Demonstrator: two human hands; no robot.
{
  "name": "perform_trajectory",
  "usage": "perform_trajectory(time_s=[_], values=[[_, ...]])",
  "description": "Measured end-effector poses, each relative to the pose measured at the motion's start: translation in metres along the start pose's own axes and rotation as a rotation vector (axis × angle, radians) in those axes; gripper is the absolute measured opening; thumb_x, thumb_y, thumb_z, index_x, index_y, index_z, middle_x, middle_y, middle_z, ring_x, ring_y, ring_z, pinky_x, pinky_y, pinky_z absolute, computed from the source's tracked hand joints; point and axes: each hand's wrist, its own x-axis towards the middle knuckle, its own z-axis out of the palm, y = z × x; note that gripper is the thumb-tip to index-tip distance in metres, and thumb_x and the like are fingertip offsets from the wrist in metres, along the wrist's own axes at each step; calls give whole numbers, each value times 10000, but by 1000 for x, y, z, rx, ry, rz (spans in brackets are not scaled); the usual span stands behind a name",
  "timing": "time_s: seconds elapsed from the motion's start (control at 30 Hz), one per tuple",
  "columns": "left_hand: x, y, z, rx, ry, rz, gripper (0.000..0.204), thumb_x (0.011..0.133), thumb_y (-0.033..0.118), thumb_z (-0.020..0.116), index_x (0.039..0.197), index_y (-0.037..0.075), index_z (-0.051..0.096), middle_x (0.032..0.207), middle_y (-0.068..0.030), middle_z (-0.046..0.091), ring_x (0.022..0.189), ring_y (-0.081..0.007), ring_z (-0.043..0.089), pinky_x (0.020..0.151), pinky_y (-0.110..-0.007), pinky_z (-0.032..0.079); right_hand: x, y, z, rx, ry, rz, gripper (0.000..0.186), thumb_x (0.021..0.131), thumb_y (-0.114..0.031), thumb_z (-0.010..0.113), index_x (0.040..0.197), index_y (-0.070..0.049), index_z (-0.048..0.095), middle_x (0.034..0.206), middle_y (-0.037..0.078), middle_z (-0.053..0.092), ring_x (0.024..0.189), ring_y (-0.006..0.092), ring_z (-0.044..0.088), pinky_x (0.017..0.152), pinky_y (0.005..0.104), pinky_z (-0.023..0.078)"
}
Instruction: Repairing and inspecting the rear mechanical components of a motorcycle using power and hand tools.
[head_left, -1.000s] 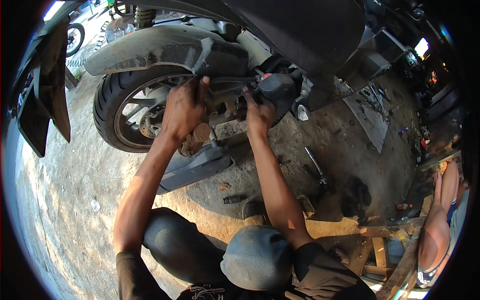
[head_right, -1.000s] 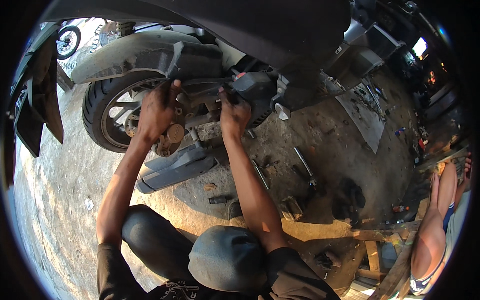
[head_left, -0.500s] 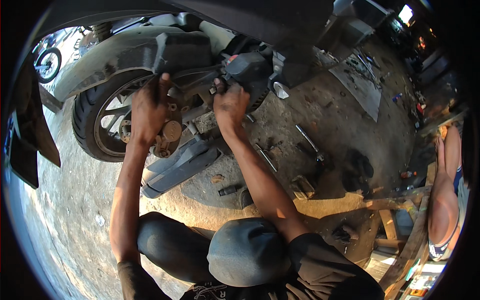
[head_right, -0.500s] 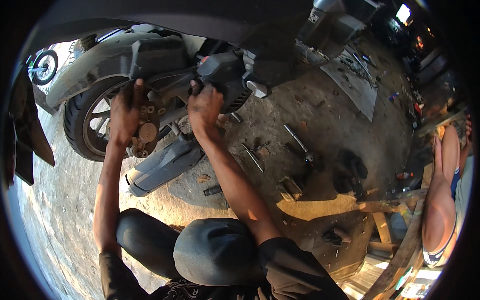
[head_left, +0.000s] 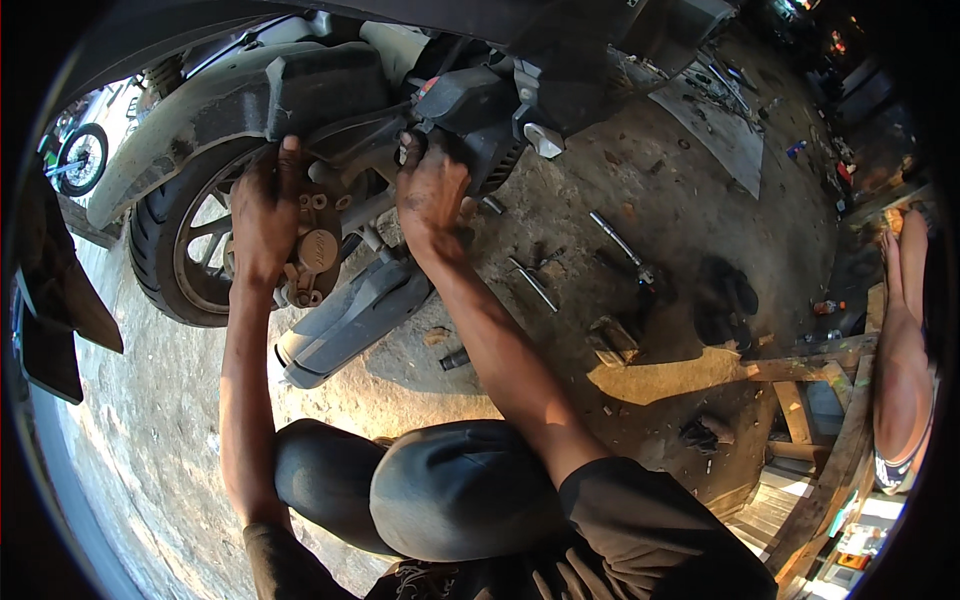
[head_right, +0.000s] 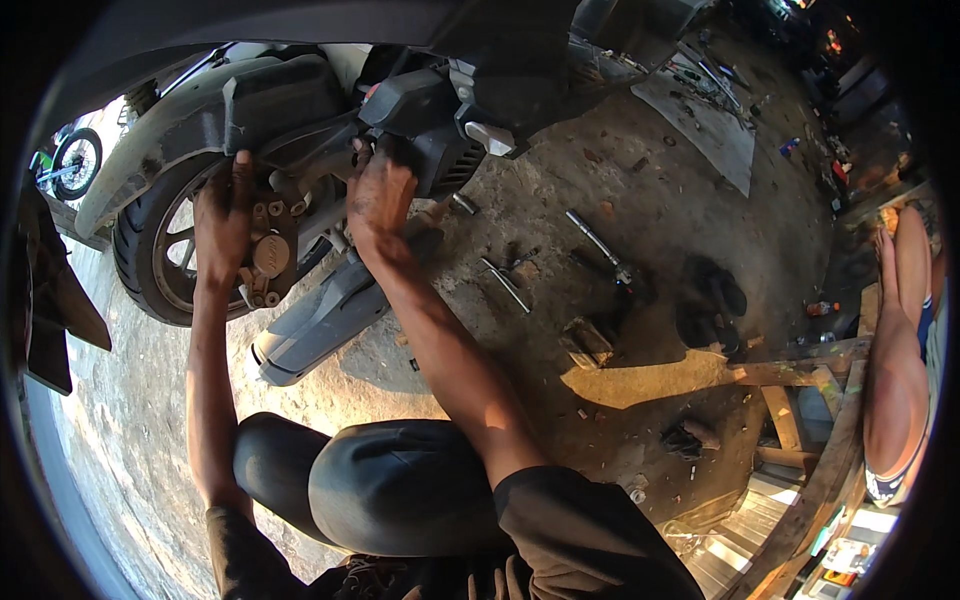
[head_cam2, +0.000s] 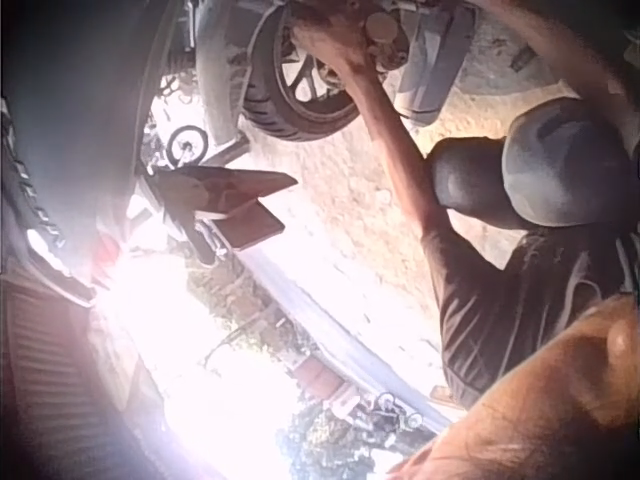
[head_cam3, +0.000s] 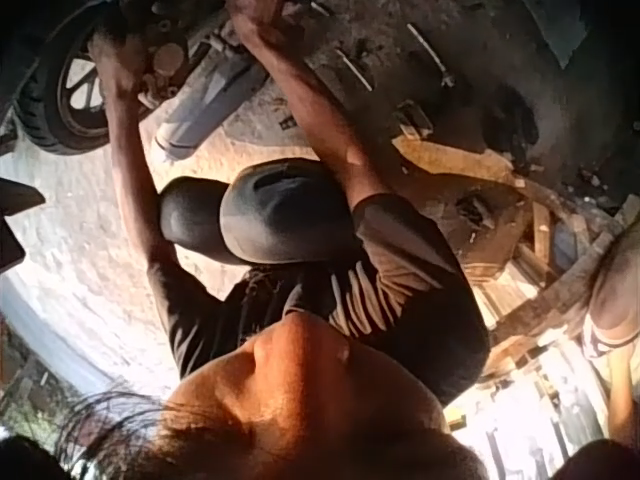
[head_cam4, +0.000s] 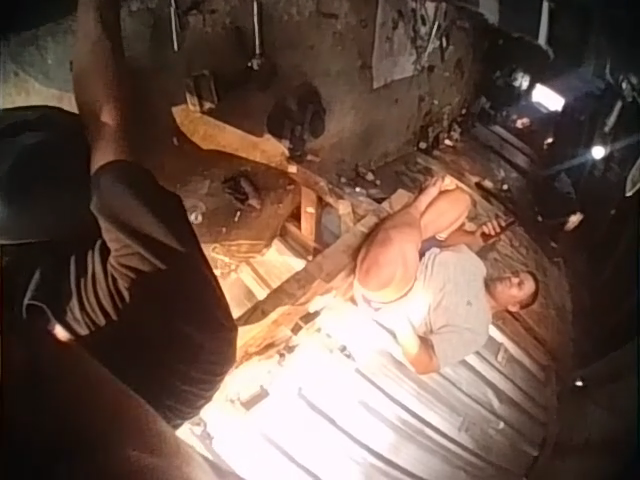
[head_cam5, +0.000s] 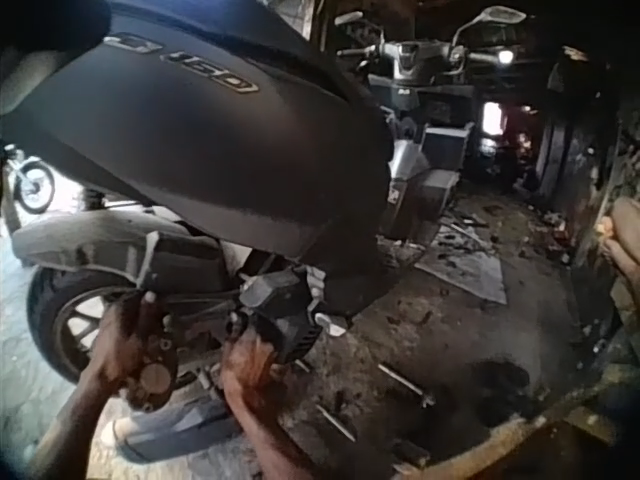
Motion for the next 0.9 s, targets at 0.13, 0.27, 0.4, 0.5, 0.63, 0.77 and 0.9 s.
perform_trajectory(time_s=[0.13,0.27,0.4,0.5,0.63,0.77,0.9], values=[[-1,-3,-3,-77,-60,-72,538,1034,436,420,976,-46,653,861,-248,665,837,-424,633,771,-453,471,1,3,7,66,87,1,204,908,-169,637,940,32,654,793,263,672,775,430,671,680,478,510],[1,-6,0,4,-22,11,522,1035,427,419,970,-39,643,853,-235,666,830,-419,630,760,-449,468,2,6,4,87,10,34,210,899,-107,615,1052,34,645,816,254,678,841,430,666,728,471,522],[-2,-5,4,27,-19,-4,506,1038,417,414,961,-32,636,840,-221,664,810,-407,625,744,-451,461,-2,6,-3,222,35,56,221,882,-130,642,1024,29,701,844,259,688,837,422,675,743,430,517],[-4,-3,6,20,-24,-19,489,1034,409,424,981,-29,636,849,-217,666,819,-401,628,754,-450,460,-2,5,-6,278,-32,101,231,876,-120,647,1042,31,702,888,261,693,857,410,681,765,417,516],[-9,-2,10,62,-42,-73,479,1029,407,427,1005,-22,639,862,-215,668,847,-398,632,779,-445,460,-3,10,-6,463,-95,197,253,870,-104,665,1073,45,692,948,233,714,867,354,703,804,404,515],[-7,-7,17,187,-58,-84,545,1018,483,422,1100,-10,641,867,-176,706,830,-314,675,770,-397,483,-10,18,-1,435,-114,214,270,867,-99,685,1091,53,686,966,198,724,871,292,698,834,385,514],[-9,-16,23,126,-92,-122,523,1025,464,427,1102,-12,628,874,-172,695,808,-297,652,757,-386,474,-14,20,4,768,-163,322,319,865,-79,700,1164,26,670,961,144,718,882,222,663,851,337,509]])
